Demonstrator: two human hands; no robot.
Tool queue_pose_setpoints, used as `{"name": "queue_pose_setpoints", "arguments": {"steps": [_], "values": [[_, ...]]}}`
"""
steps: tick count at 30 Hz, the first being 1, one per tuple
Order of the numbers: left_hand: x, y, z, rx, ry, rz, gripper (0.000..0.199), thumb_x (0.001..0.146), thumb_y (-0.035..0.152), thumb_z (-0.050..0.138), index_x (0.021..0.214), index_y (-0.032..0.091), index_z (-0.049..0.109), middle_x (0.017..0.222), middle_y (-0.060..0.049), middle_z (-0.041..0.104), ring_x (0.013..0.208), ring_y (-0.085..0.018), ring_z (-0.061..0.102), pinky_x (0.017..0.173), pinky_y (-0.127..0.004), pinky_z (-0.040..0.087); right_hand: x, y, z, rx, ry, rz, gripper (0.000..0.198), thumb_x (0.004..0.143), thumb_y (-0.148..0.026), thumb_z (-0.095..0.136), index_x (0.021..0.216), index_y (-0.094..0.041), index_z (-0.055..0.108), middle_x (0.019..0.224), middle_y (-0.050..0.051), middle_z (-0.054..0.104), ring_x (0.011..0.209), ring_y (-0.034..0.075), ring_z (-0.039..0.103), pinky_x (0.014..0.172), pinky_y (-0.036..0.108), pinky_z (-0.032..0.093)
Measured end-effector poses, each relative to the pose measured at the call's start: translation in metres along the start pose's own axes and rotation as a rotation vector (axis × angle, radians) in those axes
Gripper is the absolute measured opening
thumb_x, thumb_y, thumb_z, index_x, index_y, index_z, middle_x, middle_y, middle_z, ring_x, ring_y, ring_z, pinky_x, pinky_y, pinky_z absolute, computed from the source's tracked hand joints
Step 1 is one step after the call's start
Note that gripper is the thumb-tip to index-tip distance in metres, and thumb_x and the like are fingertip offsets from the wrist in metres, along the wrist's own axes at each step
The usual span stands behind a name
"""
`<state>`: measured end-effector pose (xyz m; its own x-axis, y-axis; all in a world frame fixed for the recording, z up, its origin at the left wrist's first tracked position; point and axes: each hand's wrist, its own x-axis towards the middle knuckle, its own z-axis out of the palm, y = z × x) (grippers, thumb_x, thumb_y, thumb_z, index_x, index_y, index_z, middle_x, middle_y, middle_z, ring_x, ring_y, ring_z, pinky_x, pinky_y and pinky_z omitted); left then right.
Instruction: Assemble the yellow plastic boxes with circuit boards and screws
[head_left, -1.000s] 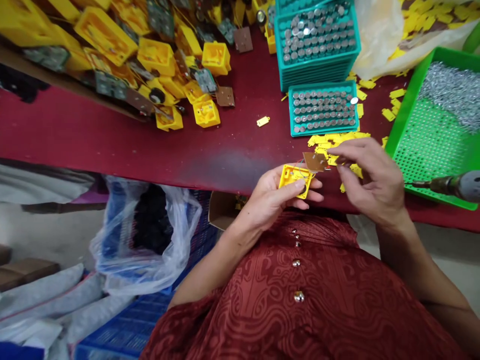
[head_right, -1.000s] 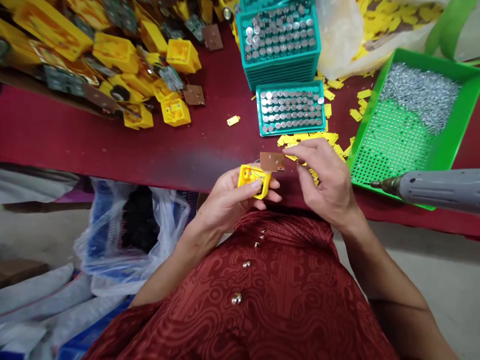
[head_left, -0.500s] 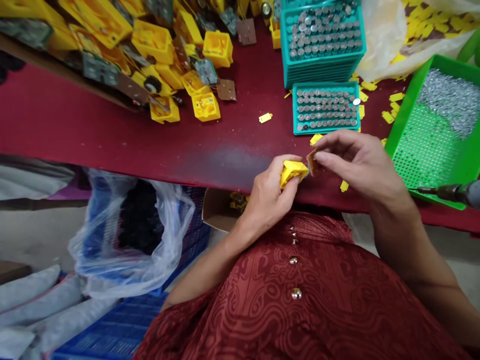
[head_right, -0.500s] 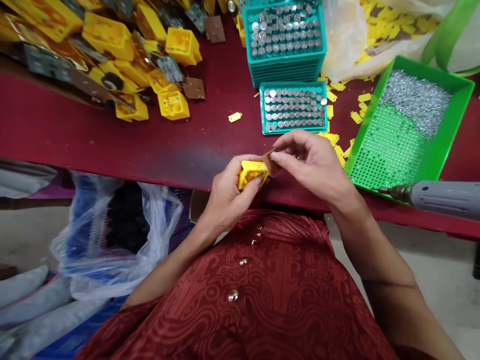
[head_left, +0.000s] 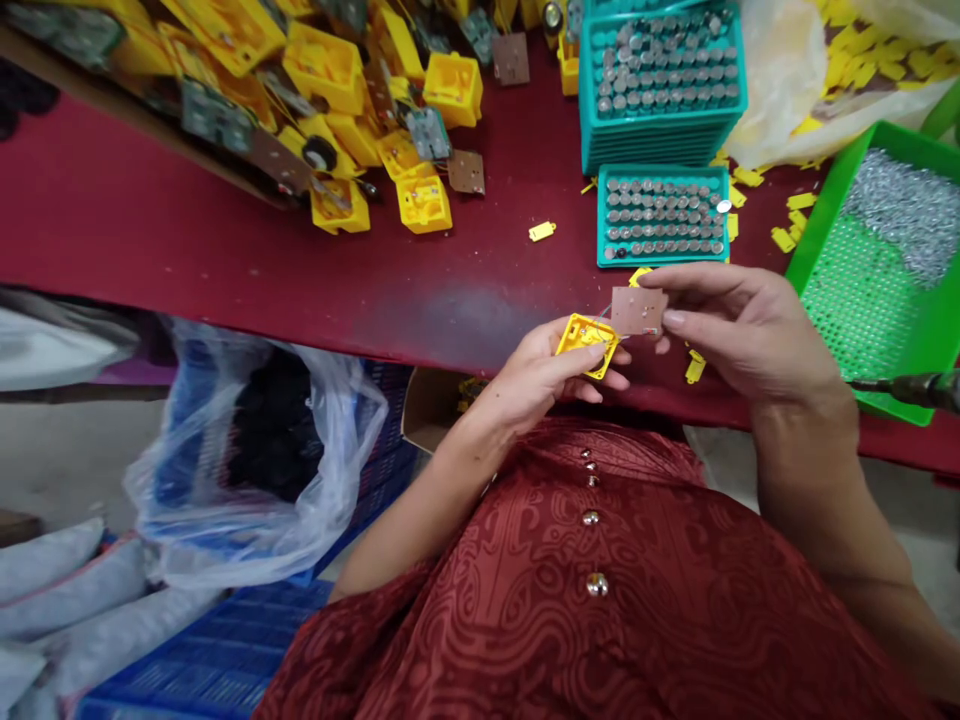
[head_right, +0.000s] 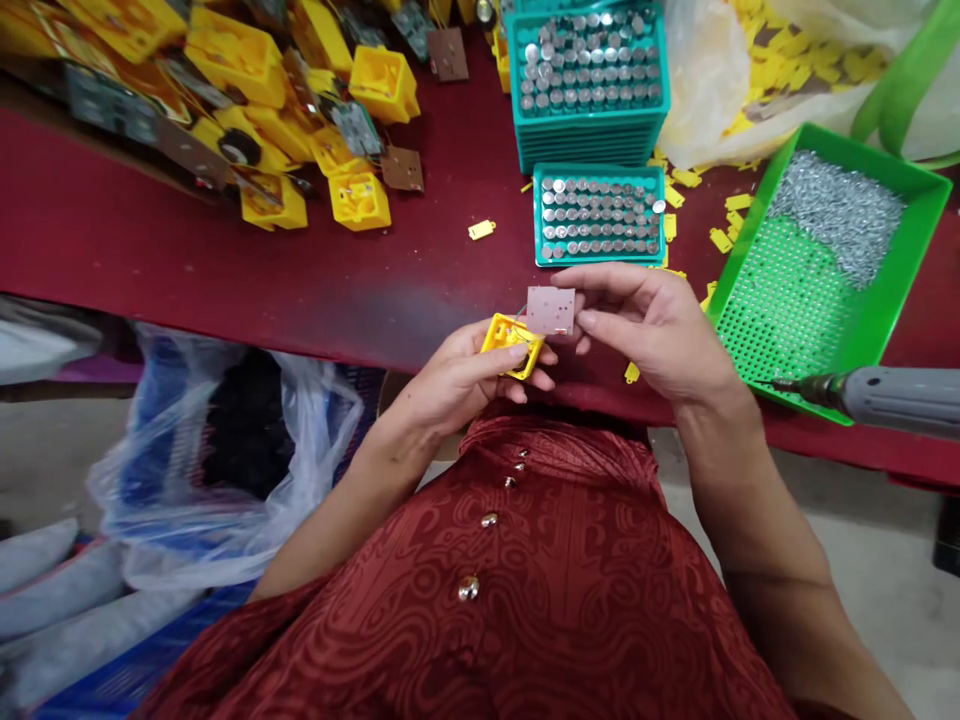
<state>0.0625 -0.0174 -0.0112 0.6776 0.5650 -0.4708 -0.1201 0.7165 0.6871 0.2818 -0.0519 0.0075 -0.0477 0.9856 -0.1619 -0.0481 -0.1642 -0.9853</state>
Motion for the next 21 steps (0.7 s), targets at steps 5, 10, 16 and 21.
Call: {"name": "queue_pose_setpoints", "arguments": {"steps": [5, 10, 16, 21], "values": [[-0.001, 0.003, 0.001, -0.015, -0.047, -0.063, 0.036, 0.084, 0.031, 0.087, 0.108, 0.015, 0.066, 0.097, -0.007, 0.081, 0.072, -0.014, 0.079, 0.054, -0.016, 0.053, -0.001, -0.004, 0.006, -0.427, 0.142, -0.337, 0.015, 0.093, -0.023, 0.079, 0.106, -0.027, 0.084, 0.104, 0.002, 0.076, 0.094, 0.015, 0.071, 0.079, 0.03, 0.061], [-0.003, 0.004, 0.003, 0.012, -0.049, -0.054, 0.036, 0.087, 0.028, 0.083, 0.115, 0.016, 0.065, 0.098, -0.007, 0.081, 0.074, -0.015, 0.078, 0.057, -0.019, 0.056, -0.001, -0.012, 0.009, -0.594, 0.147, -0.48, 0.007, 0.098, -0.022, 0.073, 0.096, -0.024, 0.08, 0.097, 0.003, 0.077, 0.092, 0.016, 0.072, 0.082, 0.033, 0.058], [0.006, -0.01, 0.005, 0.205, 0.191, 0.12, 0.033, 0.091, 0.02, 0.073, 0.122, 0.016, 0.061, 0.107, -0.008, 0.077, 0.08, -0.016, 0.079, 0.066, -0.025, 0.06, -0.003, -0.021, 0.022, -0.62, 0.257, -0.354, 0.007, 0.096, -0.028, 0.074, 0.094, -0.023, 0.078, 0.091, 0.0, 0.078, 0.079, 0.015, 0.072, 0.074, 0.033, 0.057], [0.015, -0.014, 0.007, 0.228, 0.241, 0.204, 0.026, 0.094, 0.02, 0.068, 0.119, 0.018, 0.058, 0.109, -0.007, 0.077, 0.082, -0.014, 0.077, 0.066, -0.023, 0.06, 0.001, -0.027, 0.035, -0.41, 0.246, -0.227, 0.015, 0.093, -0.036, 0.079, 0.088, -0.022, 0.074, 0.082, 0.001, 0.074, 0.068, 0.014, 0.068, 0.065, 0.03, 0.06]]}}
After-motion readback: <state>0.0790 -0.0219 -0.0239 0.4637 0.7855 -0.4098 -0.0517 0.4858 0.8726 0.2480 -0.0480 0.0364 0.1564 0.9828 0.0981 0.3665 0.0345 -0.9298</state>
